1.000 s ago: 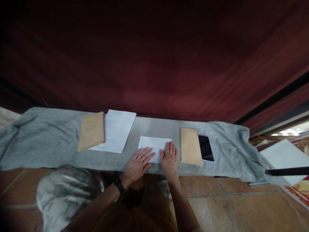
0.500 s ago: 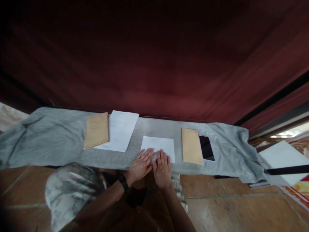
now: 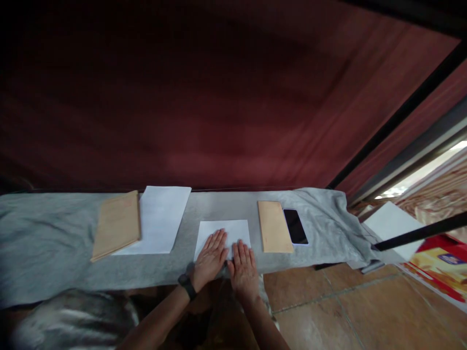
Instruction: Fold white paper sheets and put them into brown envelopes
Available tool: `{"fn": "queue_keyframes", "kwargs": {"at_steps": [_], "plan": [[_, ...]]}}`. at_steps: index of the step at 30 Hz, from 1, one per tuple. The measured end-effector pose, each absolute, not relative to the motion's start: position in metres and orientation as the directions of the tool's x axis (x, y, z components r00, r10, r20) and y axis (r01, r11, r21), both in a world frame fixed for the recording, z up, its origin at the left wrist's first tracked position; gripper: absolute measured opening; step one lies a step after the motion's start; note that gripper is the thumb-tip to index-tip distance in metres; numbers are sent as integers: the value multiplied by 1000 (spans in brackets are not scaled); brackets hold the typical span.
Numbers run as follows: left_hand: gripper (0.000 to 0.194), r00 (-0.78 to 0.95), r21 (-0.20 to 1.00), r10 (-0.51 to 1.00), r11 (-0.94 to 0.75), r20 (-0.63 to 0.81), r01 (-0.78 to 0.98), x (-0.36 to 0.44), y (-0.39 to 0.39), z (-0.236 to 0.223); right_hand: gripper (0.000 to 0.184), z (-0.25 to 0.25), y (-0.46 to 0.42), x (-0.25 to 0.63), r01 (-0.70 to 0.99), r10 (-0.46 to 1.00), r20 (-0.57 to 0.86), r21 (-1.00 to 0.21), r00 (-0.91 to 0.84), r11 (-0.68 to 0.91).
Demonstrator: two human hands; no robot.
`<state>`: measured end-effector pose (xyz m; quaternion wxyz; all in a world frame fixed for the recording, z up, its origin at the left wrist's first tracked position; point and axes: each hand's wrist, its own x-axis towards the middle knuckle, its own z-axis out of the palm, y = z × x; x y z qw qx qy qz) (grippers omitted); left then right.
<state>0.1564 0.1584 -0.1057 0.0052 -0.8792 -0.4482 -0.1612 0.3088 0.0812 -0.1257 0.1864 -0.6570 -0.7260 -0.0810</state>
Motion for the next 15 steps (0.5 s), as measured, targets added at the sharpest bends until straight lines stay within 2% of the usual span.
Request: {"fn": "queue_keyframes", "kwargs": {"at_steps": [8, 12, 15], "plan": [[54, 506, 122, 820, -550, 268, 826, 163, 189, -108, 49, -119, 82, 305, 977, 931, 366, -200, 8, 70], [54, 503, 116, 820, -547, 274, 829, 163, 190, -107, 41, -105, 104, 304, 956, 955, 282, -293, 94, -8], [53, 521, 115, 813, -562, 262, 819, 161, 191, -109, 42, -95, 136, 299, 937, 961, 267, -349, 75, 24]]}}
